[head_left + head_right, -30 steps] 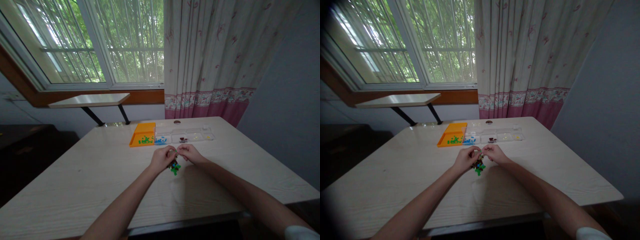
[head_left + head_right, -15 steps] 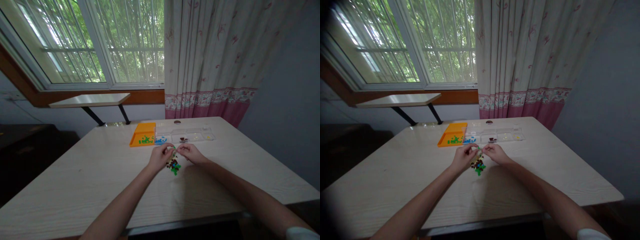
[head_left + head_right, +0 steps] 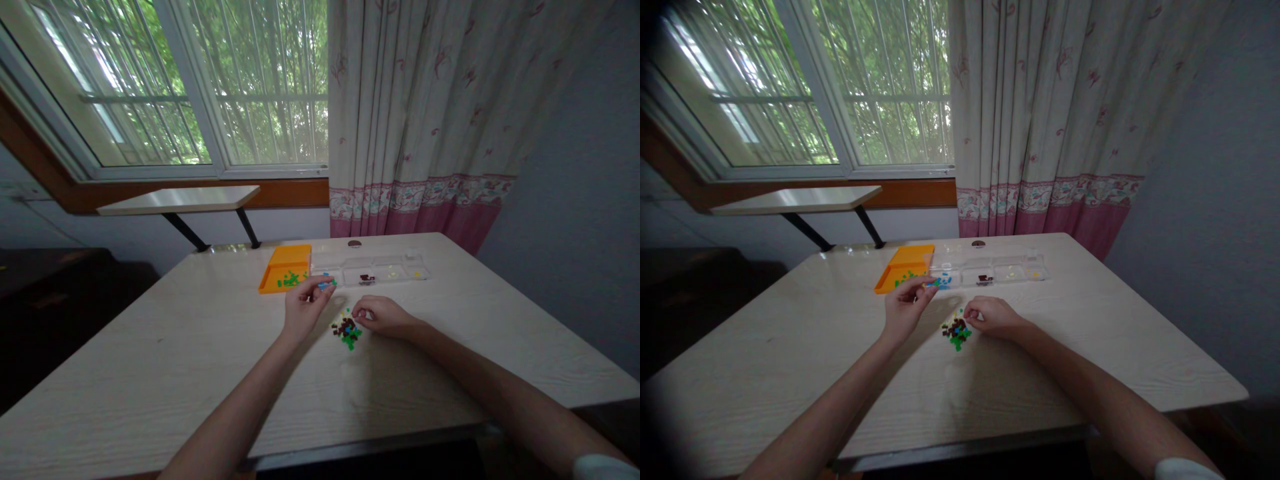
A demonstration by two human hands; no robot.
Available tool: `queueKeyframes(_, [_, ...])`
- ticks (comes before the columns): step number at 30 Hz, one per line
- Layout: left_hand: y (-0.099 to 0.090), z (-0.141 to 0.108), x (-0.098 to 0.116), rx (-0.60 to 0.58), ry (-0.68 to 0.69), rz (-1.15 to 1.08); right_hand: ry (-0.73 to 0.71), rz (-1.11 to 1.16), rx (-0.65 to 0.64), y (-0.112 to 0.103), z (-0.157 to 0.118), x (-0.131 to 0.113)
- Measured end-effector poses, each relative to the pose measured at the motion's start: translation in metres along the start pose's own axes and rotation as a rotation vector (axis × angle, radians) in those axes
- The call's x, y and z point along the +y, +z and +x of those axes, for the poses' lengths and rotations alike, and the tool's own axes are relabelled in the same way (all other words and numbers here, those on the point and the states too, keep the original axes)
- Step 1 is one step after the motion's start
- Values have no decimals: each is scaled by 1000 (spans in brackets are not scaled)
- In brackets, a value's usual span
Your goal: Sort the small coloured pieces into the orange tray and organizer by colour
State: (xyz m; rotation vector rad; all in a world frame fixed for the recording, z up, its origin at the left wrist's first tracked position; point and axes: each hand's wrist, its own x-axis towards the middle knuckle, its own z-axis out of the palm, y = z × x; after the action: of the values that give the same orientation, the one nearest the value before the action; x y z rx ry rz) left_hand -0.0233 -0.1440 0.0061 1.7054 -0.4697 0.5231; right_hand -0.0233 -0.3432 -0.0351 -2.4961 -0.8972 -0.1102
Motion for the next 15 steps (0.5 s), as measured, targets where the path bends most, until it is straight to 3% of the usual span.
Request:
queueKeyframes(9, [-1,2,-8,-50,-31,56,-9,-10,-5,-2,-1,0])
queueKeyframes(15, [-13,14,-38,-28,-45,270,-27,-7,-35,-2,0,2])
